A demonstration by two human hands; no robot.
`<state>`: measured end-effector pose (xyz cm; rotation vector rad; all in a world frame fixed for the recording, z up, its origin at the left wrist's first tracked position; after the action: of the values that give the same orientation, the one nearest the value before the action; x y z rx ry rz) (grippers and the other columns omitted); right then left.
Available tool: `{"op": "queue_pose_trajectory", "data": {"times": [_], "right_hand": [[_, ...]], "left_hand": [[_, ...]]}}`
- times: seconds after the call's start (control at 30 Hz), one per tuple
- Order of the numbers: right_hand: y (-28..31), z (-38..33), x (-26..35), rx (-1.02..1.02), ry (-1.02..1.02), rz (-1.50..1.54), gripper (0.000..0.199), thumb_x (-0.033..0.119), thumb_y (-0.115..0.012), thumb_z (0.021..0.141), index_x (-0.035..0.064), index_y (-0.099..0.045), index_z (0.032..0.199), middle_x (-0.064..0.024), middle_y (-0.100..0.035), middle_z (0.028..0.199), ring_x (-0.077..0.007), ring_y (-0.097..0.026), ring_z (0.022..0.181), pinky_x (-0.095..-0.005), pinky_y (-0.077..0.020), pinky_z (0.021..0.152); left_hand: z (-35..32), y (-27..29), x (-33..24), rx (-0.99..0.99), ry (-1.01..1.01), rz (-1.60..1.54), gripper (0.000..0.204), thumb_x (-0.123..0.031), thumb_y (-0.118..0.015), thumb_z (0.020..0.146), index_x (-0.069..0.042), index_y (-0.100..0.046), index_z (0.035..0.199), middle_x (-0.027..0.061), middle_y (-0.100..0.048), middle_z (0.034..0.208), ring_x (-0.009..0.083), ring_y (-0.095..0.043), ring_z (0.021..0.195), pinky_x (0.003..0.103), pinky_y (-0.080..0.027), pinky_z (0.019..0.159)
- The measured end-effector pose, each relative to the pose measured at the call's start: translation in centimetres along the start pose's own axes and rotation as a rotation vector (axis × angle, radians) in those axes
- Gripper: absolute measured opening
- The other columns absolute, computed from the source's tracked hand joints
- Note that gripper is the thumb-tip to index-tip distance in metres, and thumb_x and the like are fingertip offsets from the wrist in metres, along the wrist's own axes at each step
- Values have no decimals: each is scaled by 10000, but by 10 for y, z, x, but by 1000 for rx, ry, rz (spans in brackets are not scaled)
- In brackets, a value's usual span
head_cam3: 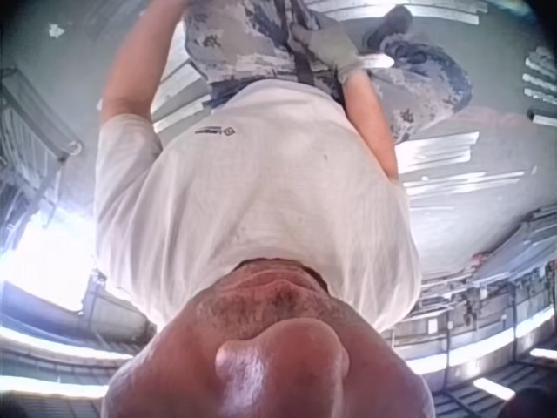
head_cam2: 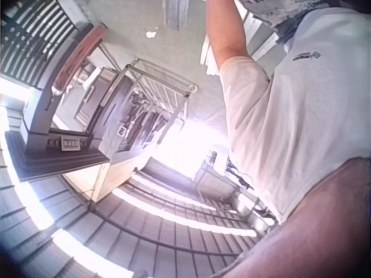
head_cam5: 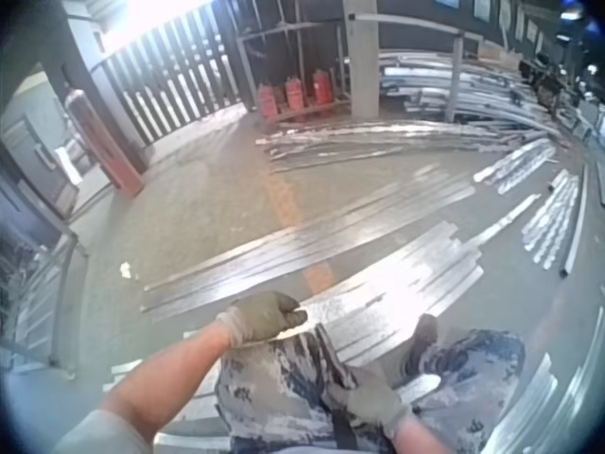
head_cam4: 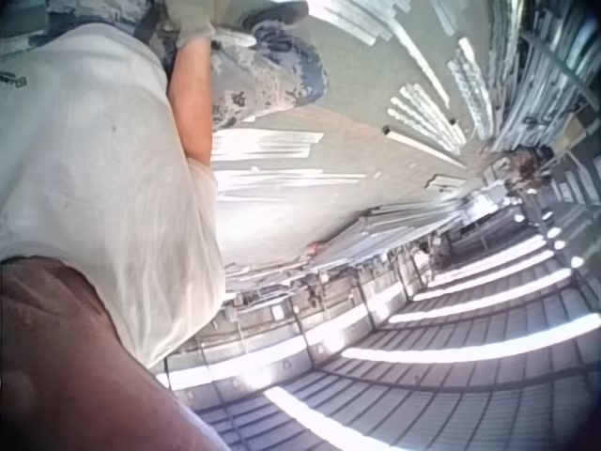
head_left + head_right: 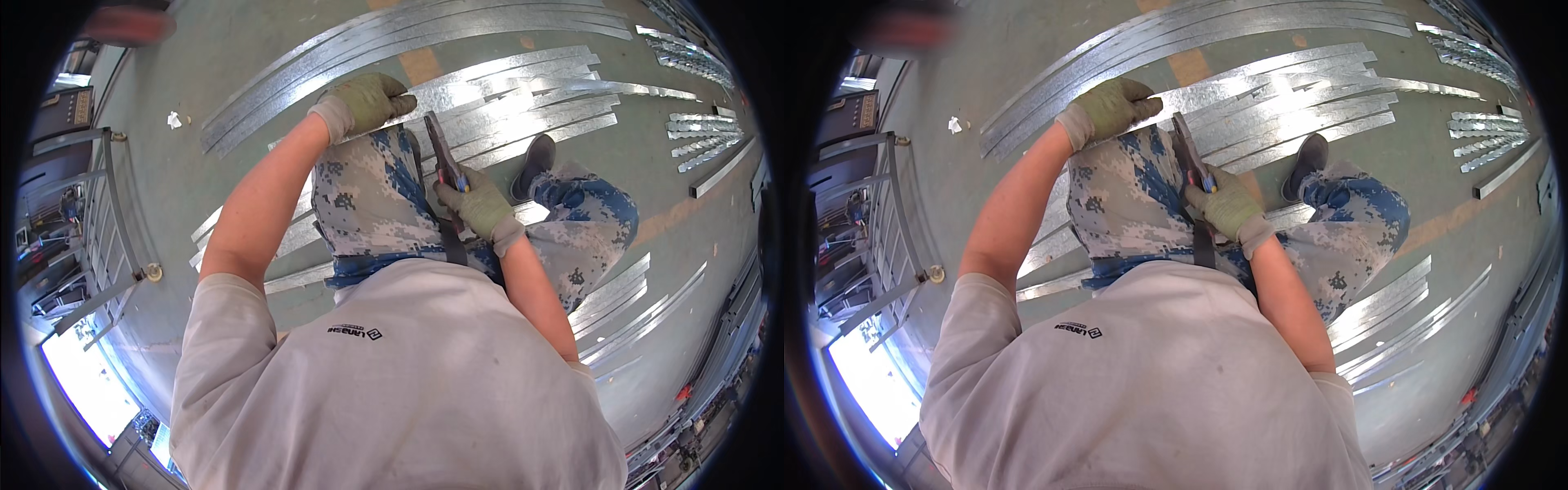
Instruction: The person sits on the floor and uses tin snips to cut long metal strips into shorter pieces. They repeatedly pick up strips, position them, and cut sections off, placing the cut pieces on the floor.
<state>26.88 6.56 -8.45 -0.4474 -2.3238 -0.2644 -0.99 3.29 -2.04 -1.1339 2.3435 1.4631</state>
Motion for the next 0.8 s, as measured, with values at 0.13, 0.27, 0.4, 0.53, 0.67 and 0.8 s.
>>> {"op": "queue_pose_trajectory", "data": {"times": [0.13,0.27,0.4,0.53,0.67,0.8], "right_hand": [[1,3,-9,-12,41,-6,557,373,-787,1007,25,-706,1435,-168,-804,1075,-246,-749,880,-380,-611,803],[-1,9,-13,-44,88,-44,548,361,-779,1015,8,-703,1428,-168,-798,1071,-242,-746,891,-378,-609,810],[-1,1,-4,-11,42,12,546,336,-781,1017,-12,-697,1430,-164,-800,1084,-232,-742,904,-368,-607,829],[-1,3,-5,-41,104,68,422,282,-786,1027,11,-705,1340,-94,-748,923,-164,-683,724,-333,-556,640],[0,-2,1,-37,53,122,366,242,-784,1023,18,-712,1303,-63,-711,814,-136,-648,626,-314,-514,539],[1,-7,9,46,-7,186,375,224,-791,1004,-1,-718,1295,-68,-712,795,-155,-661,629,-315,-519,553]], "left_hand": [[-2,-2,2,-4,14,-22,640,-547,-737,1072,-9,-769,1417,228,-799,1353,352,-755,1273,429,-564,1113],[-4,0,2,-20,6,-8,643,-545,-740,1069,-8,-766,1422,225,-795,1364,353,-752,1277,430,-563,1115],[-6,0,-2,-12,18,-12,649,-552,-732,1071,-8,-766,1422,226,-794,1368,354,-751,1280,429,-563,1116],[-5,0,-1,-19,11,-15,643,-558,-720,1075,-7,-775,1402,222,-801,1348,352,-757,1260,428,-567,1101],[-2,-1,-1,-24,-6,-16,616,-556,-719,1078,-14,-791,1363,217,-817,1292,346,-770,1207,435,-574,1071],[0,-2,2,-53,-19,-11,574,-536,-713,1085,-18,-810,1312,211,-830,1221,341,-780,1157,442,-582,1038]]}}
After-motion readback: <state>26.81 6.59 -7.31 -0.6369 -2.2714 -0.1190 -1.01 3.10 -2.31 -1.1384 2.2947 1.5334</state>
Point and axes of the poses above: each hand's wrist, its own z-axis towards the middle knuckle, its own y-axis out of the back of the hand, x = y × z, the point moved 4 cm from there along z, towards the middle knuckle
